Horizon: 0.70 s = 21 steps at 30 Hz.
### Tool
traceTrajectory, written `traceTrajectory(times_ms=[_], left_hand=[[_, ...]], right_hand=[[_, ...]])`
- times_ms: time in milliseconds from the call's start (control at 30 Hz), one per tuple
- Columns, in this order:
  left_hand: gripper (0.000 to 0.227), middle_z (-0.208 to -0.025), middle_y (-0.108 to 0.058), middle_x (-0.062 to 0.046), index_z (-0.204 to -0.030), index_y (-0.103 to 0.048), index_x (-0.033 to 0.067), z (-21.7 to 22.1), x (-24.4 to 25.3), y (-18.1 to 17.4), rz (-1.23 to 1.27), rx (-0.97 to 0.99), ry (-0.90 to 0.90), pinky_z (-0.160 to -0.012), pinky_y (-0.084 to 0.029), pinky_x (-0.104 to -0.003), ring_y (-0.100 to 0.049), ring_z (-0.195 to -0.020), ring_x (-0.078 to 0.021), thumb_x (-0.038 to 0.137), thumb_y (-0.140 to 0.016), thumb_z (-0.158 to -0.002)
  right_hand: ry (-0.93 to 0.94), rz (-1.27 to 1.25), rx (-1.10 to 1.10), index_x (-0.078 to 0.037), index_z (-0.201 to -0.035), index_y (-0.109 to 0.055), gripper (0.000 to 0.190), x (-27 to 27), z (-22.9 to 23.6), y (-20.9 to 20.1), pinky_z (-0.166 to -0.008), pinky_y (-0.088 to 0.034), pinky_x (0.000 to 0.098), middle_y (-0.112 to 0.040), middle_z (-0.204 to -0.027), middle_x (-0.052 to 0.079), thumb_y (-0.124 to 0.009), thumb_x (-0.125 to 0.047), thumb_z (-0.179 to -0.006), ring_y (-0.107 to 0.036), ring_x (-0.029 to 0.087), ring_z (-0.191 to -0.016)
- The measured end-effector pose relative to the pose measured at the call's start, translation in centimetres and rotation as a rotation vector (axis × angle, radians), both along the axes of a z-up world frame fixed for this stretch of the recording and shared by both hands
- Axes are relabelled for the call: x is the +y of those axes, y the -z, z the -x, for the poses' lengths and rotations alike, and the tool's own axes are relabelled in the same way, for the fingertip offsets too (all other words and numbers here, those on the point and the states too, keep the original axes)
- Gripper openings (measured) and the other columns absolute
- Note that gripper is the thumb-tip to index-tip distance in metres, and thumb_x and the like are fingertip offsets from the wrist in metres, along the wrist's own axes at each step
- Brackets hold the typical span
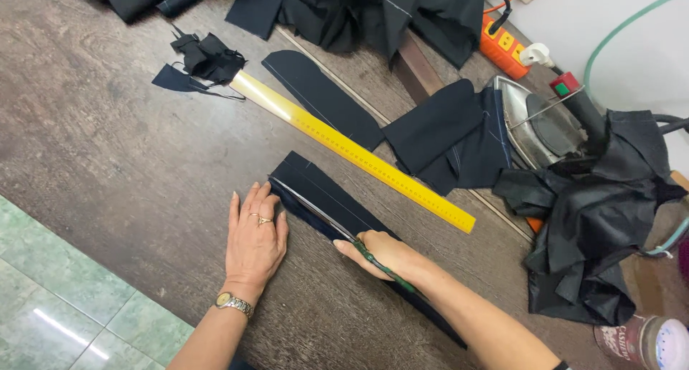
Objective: The person cuts a long strip of black fabric using scissors on a wooden table. They then measure and mark a larger piece of black fabric with a yellow ruler and white chalk.
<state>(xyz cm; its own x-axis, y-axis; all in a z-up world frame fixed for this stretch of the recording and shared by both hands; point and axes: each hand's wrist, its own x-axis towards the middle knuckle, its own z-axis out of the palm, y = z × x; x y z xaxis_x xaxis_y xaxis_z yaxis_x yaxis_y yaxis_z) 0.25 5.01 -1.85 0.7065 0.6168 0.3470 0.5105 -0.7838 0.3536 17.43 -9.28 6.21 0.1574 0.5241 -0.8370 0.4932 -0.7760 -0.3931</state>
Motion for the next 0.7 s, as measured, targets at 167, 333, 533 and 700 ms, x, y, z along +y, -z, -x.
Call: traceTrajectory(times_ms=[167,333,533,700], left_hand=[[0.023,-0.131,-0.056,-0.006,-0.112,-0.052,0.0132,0.0,0.0,0.1,-0.014,0.0,-0.008,-0.114,-0.031,-0.048,-0.049,-0.131,-0.0226,0.026,-0.053,-0.092],[0.024,-0.11,-0.057,-0.015,-0.109,-0.055,0.0041,0.6,0.4,-1.2,0.061,-0.135,0.067,-0.112,-0.034,-0.051,-0.054,-0.114,-0.032,0.016,-0.059,-0.089],[0.016,-0.106,-0.061,-0.006,-0.106,-0.061,0.0143,0.8,-1.0,-1.3,-0.074,-0.064,0.431,-0.079,-0.04,-0.043,-0.059,-0.099,-0.026,0.022,-0.056,-0.092],[0.029,-0.113,-0.061,-0.007,-0.114,-0.062,0.0117,-1.1,-8.2,-0.4,-0.024,0.017,0.743,-0.082,-0.04,-0.041,-0.058,-0.1,-0.0263,0.029,-0.052,-0.093]], right_hand=[[0.04,-0.004,-0.04,0.006,-0.114,-0.06,0.069,-0.3,0.2,-1.0,-0.033,-0.029,0.0234,-0.054,-0.053,0.006,-0.035,-0.056,-0.098,-0.043,0.011,-0.037],[0.034,-0.206,-0.13,-0.011,-0.067,-0.045,0.053,-5.4,0.7,-1.9,-0.057,-0.038,0.035,-0.049,-0.061,-0.001,-0.047,-0.056,-0.095,-0.047,0.008,-0.063],[0.617,-0.061,0.12,-0.018,-0.075,-0.039,0.044,-16.3,1.0,-2.7,-0.057,-0.025,0.0292,-0.033,-0.065,-0.004,-0.05,-0.055,-0.095,-0.03,0.01,-0.053],[0.828,-0.124,0.082,-0.024,-0.139,-0.046,0.06,-23.4,5.5,-8.9,-0.118,-0.027,0.0293,-0.048,-0.146,-0.013,-0.05,-0.05,-0.085,-0.037,-0.001,-0.137]])
